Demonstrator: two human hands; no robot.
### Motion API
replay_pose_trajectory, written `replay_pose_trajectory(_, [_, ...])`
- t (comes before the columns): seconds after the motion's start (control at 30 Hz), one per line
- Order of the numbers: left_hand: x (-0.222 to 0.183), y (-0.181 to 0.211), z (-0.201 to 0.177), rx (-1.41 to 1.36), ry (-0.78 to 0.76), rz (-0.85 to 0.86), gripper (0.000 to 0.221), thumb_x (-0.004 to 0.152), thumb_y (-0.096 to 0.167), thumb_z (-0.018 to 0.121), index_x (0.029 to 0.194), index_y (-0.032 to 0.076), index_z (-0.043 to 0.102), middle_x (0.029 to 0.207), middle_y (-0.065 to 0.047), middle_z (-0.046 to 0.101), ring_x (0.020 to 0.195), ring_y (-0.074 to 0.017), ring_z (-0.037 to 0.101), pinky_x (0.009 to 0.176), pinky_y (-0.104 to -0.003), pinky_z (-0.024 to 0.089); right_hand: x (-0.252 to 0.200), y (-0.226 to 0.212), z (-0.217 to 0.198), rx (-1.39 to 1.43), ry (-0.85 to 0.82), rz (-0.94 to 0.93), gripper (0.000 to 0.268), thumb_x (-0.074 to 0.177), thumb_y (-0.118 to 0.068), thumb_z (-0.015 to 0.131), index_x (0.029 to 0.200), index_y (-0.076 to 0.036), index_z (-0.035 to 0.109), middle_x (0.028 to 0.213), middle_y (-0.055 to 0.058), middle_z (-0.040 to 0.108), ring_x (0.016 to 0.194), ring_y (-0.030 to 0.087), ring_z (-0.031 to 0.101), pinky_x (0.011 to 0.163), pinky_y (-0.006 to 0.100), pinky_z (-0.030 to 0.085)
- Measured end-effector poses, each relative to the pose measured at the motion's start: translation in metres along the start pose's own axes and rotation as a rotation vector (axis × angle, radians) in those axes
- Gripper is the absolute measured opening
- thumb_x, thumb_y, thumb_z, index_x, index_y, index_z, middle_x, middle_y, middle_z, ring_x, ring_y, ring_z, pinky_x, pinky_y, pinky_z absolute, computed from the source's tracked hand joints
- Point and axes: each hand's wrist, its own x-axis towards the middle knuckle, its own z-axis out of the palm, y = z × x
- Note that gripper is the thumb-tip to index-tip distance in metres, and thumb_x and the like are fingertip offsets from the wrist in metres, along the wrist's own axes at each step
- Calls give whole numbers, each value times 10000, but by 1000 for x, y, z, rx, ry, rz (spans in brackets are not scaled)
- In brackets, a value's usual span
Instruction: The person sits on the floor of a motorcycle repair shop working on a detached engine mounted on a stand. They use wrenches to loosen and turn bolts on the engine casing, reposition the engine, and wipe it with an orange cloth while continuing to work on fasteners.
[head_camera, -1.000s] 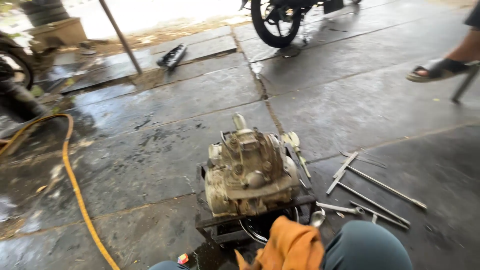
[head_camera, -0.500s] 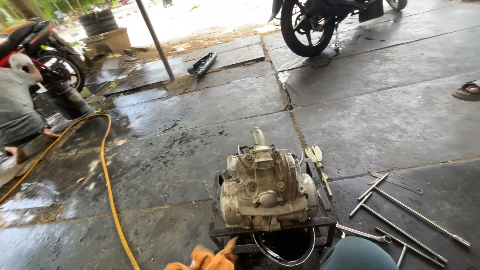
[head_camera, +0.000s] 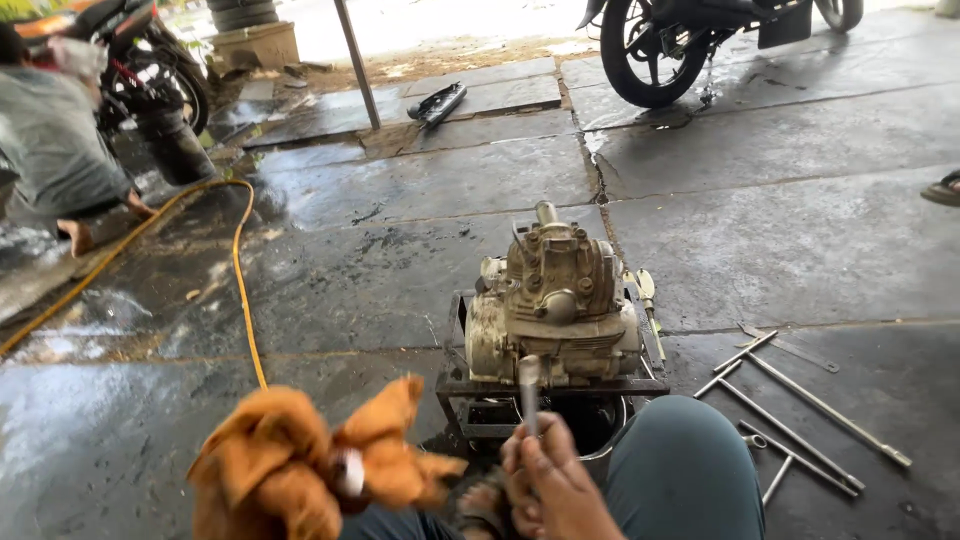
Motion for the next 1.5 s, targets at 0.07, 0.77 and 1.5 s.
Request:
replay_pose_trajectory(0.07, [63, 32, 51, -75, 68, 27, 279, 1038, 209, 589, 1140, -49, 618, 939, -145, 669, 770, -201, 648, 678, -319, 521, -19, -31, 19, -287, 189, -122, 162, 996, -250, 471, 1027, -104, 535, 828, 67, 598, 457, 102, 441, 345, 252, 363])
replay_pose_trajectory(0.77, [273, -161, 208, 575, -399, 517, 214, 801, 361, 822, 871, 180, 732, 913, -45, 716, 826, -229, 726, 727, -394, 593, 165, -346, -43, -1693, 353, 240, 381, 949, -193, 657, 1309, -232, 775, 1077, -15, 798, 968, 155, 739, 845, 326, 600])
replay_pose_trajectory(1.5, [348, -129, 252, 690, -1224, 194, 651, 959, 442, 614, 1536, 194, 447, 1373, -127, 611, 1159, -359, 585, 1033, -491, 429, 206, -351, 27, -2358, -62, 725, 405, 1021, -297, 530, 1423, -313, 573, 1058, 0, 718, 977, 216, 713, 829, 385, 572])
